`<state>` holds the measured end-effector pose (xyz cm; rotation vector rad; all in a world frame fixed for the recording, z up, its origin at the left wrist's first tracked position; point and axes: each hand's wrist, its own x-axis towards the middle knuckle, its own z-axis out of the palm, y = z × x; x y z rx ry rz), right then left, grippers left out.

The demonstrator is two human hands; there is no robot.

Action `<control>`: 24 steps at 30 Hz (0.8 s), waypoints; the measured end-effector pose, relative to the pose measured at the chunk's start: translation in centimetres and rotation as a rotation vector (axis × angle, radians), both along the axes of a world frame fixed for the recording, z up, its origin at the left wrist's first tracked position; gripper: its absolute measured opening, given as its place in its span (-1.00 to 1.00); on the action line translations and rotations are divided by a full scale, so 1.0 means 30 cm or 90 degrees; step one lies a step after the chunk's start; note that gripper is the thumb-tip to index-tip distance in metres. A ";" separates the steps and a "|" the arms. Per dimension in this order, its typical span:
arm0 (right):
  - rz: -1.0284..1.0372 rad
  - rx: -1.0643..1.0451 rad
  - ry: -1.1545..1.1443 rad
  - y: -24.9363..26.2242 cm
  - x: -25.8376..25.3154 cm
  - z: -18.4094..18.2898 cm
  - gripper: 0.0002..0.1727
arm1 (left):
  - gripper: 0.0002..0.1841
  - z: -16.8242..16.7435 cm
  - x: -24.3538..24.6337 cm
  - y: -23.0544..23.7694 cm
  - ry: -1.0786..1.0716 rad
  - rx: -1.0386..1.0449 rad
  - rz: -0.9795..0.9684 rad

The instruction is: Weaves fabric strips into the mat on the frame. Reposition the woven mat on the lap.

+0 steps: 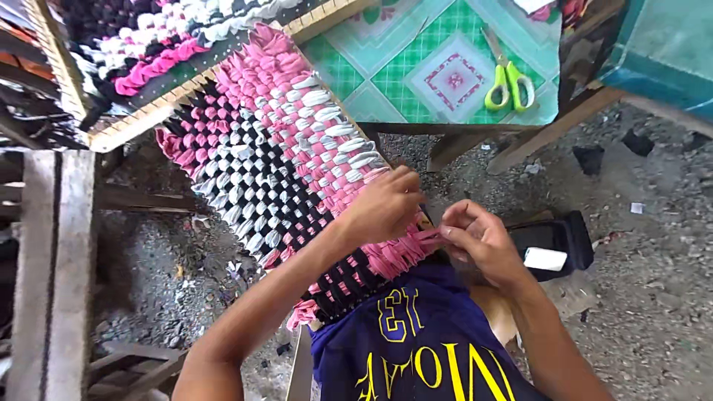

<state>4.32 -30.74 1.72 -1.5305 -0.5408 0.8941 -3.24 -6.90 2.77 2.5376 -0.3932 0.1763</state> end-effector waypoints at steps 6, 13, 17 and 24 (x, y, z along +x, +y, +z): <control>0.164 -0.231 -0.258 -0.027 0.027 0.056 -0.83 | -0.85 0.013 0.017 -0.038 0.087 0.128 0.018; 0.086 -0.150 -0.438 0.054 0.004 0.045 -0.87 | -0.93 0.035 0.034 -0.079 0.084 0.211 0.048; 0.031 -0.156 -0.424 0.089 -0.017 0.029 -0.75 | -0.78 0.060 0.040 -0.126 0.083 0.220 0.057; 0.000 -0.134 -0.306 0.088 -0.026 0.010 -0.72 | -0.78 0.168 0.104 -0.128 0.171 0.314 -0.021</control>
